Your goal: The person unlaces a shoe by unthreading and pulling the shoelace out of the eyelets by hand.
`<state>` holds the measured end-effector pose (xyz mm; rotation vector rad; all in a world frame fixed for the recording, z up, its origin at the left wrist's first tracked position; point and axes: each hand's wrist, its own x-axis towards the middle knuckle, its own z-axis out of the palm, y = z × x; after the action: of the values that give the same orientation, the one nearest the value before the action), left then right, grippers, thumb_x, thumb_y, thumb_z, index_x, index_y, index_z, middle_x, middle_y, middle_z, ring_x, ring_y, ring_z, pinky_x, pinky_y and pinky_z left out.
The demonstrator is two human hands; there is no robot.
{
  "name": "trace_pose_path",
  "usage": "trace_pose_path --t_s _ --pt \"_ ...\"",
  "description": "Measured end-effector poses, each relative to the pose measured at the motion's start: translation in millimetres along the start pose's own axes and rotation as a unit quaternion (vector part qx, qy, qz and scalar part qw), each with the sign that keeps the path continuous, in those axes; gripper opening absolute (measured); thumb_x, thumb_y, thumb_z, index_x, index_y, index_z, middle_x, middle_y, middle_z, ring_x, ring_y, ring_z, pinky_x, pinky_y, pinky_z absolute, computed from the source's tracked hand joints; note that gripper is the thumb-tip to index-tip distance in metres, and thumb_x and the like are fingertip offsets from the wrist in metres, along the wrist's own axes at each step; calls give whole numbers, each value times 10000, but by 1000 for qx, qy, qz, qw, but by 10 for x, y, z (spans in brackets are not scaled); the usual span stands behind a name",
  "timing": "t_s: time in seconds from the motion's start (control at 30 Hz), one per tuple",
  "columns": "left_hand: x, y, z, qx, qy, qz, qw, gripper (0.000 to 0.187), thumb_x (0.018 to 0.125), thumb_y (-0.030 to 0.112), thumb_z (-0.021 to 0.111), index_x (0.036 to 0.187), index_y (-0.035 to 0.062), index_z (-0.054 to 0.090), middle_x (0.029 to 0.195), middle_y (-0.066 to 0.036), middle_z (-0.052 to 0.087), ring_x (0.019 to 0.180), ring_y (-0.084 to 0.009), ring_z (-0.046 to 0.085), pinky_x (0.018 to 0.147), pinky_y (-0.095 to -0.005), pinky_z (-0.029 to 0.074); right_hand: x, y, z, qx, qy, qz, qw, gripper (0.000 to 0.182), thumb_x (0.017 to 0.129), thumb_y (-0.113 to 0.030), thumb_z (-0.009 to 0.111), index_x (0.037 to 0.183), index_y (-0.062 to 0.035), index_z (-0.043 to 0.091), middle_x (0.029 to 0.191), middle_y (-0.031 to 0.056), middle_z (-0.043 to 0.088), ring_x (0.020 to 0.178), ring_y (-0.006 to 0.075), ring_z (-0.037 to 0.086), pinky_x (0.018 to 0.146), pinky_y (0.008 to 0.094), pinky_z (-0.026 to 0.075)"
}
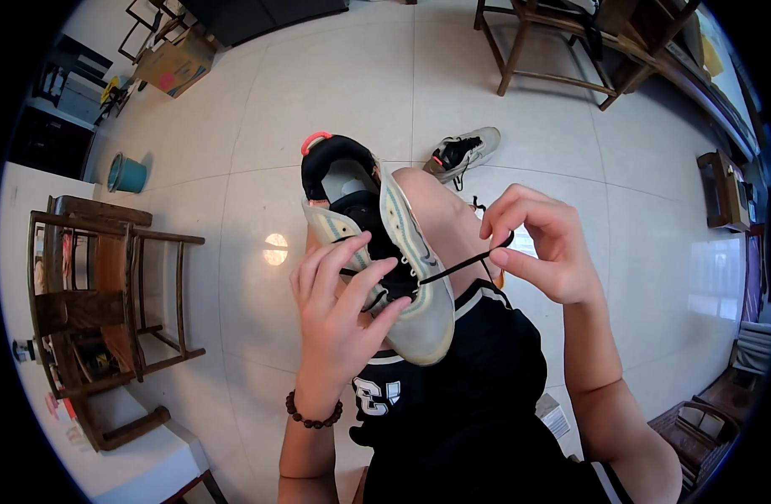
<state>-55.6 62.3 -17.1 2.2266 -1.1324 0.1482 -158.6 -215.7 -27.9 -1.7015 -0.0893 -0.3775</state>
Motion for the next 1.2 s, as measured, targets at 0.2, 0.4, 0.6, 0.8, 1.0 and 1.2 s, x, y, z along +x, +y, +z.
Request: trace_pose_path --t_s 0.2,0.4,0.6,0.8,1.0,1.2 --pt "-67 -39 95 -24 35 7 999 578 696 114 955 1243 131 770 1536 -144 574 1398 -382 515 1165 -481 402 0 -77 -201 70 57 -2 996 104 874 -4 768 916 3 673 1005 139 676 988 225 649 955 349 480" --pt "-45 -63 101 -22 41 27 999 708 720 97 946 1374 90 675 1548 -186 566 1527 -436 429 1235 -562 352 57 -56 -615 107 130 -72 983 164 959 -126 671 1043 8 629 1066 113 607 1023 229 617 970 358 455" --pt "-90 -154 54 -12 -41 15 999 718 754 147 937 1397 45 632 1426 -141 674 1498 -388 494 1268 -597 274 234 139 -1114 170 239 -100 951 129 1063 -118 616 1101 2 647 1115 95 646 1065 224 613 1007 361 449" --pt "-82 -142 41 32 -35 52 998 577 765 218 925 1285 80 716 1460 -158 648 1480 -382 497 1249 -610 272 264 535 -1121 -53 347 6 936 147 1065 -136 685 1130 -6 711 1046 27 722 995 117 639 952 265 480" --pt "-75 -96 12 62 -55 16 996 467 799 336 901 1190 119 769 1505 -164 605 1453 -376 504 1196 -564 302 213 526 -1517 19 424 -46 904 173 1076 -144 691 1169 -2 722 1059 53 744 1008 119 667 968 279 496" --pt "-80 -110 15 67 -53 45 995 338 800 297 890 1066 126 769 1473 -164 619 1453 -376 500 1184 -568 305 319 545 -1868 -10 456 -44 889 189 1056 -145 717 1170 6 719 1045 56 748 995 114 664 962 277 482"
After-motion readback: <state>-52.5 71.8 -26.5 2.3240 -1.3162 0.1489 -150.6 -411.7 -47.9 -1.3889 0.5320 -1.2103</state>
